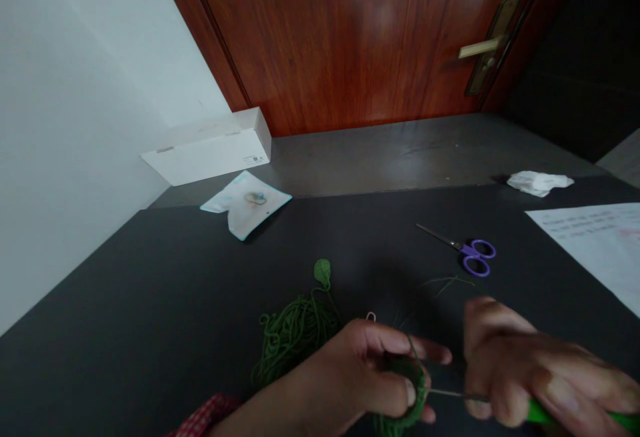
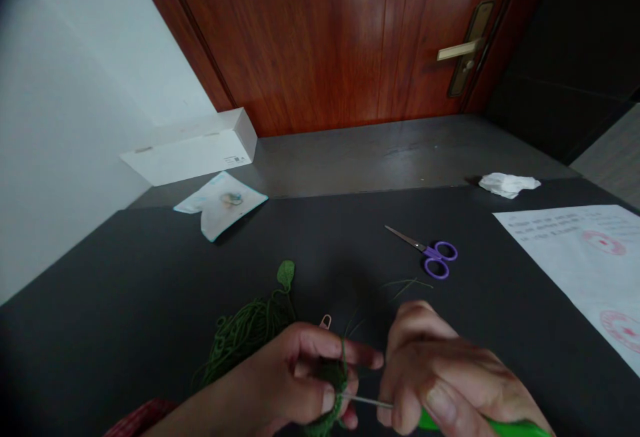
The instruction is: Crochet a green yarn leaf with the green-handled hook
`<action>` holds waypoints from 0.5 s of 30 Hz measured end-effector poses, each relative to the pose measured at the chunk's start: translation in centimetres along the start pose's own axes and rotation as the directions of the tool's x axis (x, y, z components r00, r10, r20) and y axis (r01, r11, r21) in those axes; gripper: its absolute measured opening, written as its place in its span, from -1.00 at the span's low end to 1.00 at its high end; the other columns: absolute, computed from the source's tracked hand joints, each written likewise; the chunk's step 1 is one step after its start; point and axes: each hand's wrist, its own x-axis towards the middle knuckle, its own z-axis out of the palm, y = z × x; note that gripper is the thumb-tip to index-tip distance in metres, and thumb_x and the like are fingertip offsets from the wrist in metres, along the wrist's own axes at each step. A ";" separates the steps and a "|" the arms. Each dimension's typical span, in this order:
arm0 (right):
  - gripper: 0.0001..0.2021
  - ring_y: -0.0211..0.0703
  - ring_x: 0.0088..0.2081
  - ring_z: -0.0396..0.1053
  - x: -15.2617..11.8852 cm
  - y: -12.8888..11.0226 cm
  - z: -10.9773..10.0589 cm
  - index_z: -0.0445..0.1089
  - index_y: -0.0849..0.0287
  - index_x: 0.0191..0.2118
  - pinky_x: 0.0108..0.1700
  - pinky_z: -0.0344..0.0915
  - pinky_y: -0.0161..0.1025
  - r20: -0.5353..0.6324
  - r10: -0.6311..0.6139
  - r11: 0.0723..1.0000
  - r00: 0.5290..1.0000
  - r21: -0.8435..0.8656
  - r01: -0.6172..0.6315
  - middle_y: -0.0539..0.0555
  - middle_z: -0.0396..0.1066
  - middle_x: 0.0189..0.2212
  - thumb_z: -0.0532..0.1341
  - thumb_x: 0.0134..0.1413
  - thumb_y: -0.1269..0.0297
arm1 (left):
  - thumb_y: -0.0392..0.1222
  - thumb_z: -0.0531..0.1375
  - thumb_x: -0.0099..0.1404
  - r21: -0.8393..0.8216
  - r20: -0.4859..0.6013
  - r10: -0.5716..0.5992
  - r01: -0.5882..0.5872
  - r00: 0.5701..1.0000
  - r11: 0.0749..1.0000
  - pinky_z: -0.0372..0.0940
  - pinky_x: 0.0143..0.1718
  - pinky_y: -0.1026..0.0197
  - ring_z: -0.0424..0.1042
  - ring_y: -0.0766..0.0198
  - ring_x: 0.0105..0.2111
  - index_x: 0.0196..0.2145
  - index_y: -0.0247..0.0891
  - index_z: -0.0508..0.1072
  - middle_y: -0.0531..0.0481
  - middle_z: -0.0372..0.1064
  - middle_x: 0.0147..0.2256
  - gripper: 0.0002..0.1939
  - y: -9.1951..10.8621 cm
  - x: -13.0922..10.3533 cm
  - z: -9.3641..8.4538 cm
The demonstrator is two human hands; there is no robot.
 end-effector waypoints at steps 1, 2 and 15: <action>-0.65 0.04 -0.38 0.39 -0.2 0.5 -0.3 0.54 -0.10 -0.34 -0.19 0.25 0.00 -0.001 -0.041 0.997 0.999 -0.062 0.041 0.04 0.55 -0.51 0.02 0.26 0.03 | -0.36 0.23 0.03 0.011 -0.032 0.014 -0.013 0.999 1.000 0.26 -0.25 0.22 0.34 0.40 -0.47 -0.08 -0.29 0.53 0.11 0.28 -0.48 -0.56 0.0 0.1 0.1; -0.67 0.05 -0.37 0.40 -0.4 1.0 -0.6 0.54 -0.09 -0.35 -0.15 0.24 0.00 -0.011 -0.090 0.988 0.996 -0.127 0.088 0.04 0.56 -0.51 0.05 0.25 0.04 | -0.36 0.23 0.04 0.018 -0.058 0.026 -0.025 0.998 1.000 0.24 -0.25 0.23 0.35 0.40 -0.45 -0.06 -0.27 0.51 0.11 0.27 -0.46 -0.55 0.1 0.1 0.1; -0.61 -0.14 -0.36 0.36 0.9 0.4 2.6 0.49 0.02 -0.41 -0.26 0.30 -0.28 -0.204 0.304 0.893 0.931 0.401 -0.203 0.00 0.47 -0.50 0.00 0.28 0.05 | -0.33 0.38 -0.04 -0.023 -0.323 0.099 -0.112 0.941 0.993 0.17 -0.35 0.33 0.29 0.44 -0.43 -0.03 -0.21 0.50 0.10 0.31 -0.40 -0.46 1.6 -0.8 1.4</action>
